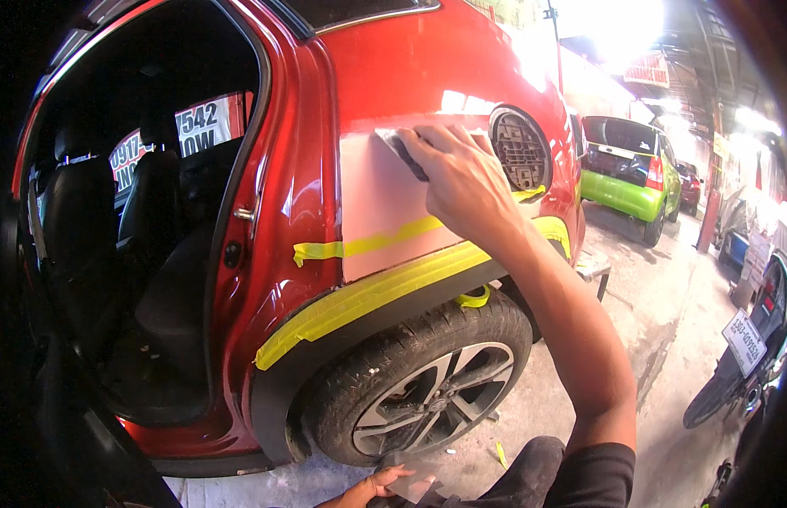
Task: The person applies masking tape to the rear quarter panel of a red car to protect the surrounding paint. They then mix a body filler with a hardener on a plastic sheet and apply the mixture to a sanded area on the panel. Finally, they use a sanding block to smooth the applied filler.
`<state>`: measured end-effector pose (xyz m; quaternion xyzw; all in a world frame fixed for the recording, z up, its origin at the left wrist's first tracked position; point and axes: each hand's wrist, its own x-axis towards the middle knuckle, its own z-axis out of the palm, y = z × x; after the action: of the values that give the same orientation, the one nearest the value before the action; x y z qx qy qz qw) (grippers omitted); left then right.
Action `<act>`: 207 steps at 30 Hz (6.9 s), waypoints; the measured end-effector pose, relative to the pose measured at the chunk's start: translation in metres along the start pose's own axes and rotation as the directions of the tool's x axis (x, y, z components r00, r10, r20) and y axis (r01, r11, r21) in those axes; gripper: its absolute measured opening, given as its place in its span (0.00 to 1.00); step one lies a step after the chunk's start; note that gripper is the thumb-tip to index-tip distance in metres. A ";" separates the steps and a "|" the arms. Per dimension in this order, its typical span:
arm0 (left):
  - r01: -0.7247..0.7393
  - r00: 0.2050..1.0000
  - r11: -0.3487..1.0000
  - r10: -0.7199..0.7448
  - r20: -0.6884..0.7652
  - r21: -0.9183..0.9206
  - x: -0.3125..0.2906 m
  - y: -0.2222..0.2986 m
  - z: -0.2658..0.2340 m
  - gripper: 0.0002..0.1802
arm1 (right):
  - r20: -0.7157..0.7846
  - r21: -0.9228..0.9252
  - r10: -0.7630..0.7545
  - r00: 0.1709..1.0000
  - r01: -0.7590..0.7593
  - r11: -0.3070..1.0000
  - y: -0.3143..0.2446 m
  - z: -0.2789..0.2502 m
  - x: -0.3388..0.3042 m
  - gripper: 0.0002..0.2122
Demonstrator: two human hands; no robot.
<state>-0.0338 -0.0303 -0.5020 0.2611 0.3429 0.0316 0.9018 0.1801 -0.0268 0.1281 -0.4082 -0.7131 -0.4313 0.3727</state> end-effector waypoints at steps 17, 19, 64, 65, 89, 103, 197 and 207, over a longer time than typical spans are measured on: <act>0.013 0.995 1.000 -0.013 0.100 0.003 0.023 -0.010 -0.022 0.33 | 0.057 -0.100 -0.020 0.998 0.026 0.995 -0.053 0.028 -0.121 0.27; -0.051 0.992 0.999 0.049 0.116 0.010 0.018 -0.009 -0.017 0.32 | 0.065 -0.106 -0.027 0.998 0.034 0.994 -0.048 0.023 -0.121 0.26; -0.072 0.987 0.997 0.068 0.144 0.021 0.024 -0.013 -0.024 0.33 | -0.012 -0.021 0.022 1.000 -0.022 1.000 0.009 0.011 -0.028 0.30; -0.046 0.994 0.998 0.042 0.103 0.042 0.022 -0.012 -0.020 0.34 | -0.006 -0.010 0.021 1.000 -0.021 1.000 0.006 0.012 -0.036 0.30; 0.023 1.000 0.997 -0.024 0.013 0.075 0.041 -0.017 -0.035 0.29 | -0.039 -0.062 0.049 0.998 -0.051 0.997 -0.004 0.019 -0.018 0.32; 0.004 0.999 0.998 -0.007 0.052 0.058 0.015 -0.006 -0.013 0.36 | 0.005 -0.155 -0.111 0.994 0.110 0.982 -0.003 0.029 -0.139 0.28; 0.045 0.999 0.993 -0.048 0.020 0.107 0.027 -0.016 -0.026 0.40 | -0.034 0.046 -0.078 0.996 0.079 0.996 0.001 0.023 -0.095 0.27; -0.211 0.976 0.945 0.218 -0.002 0.249 -0.034 0.025 0.062 0.39 | -0.040 -0.088 0.185 0.982 -0.188 0.978 0.016 -0.023 -0.174 0.28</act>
<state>-0.0174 -0.0450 -0.4302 0.4066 0.3270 0.0903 0.8483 0.2663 -0.0887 -0.0131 -0.4831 -0.6453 -0.4330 0.4034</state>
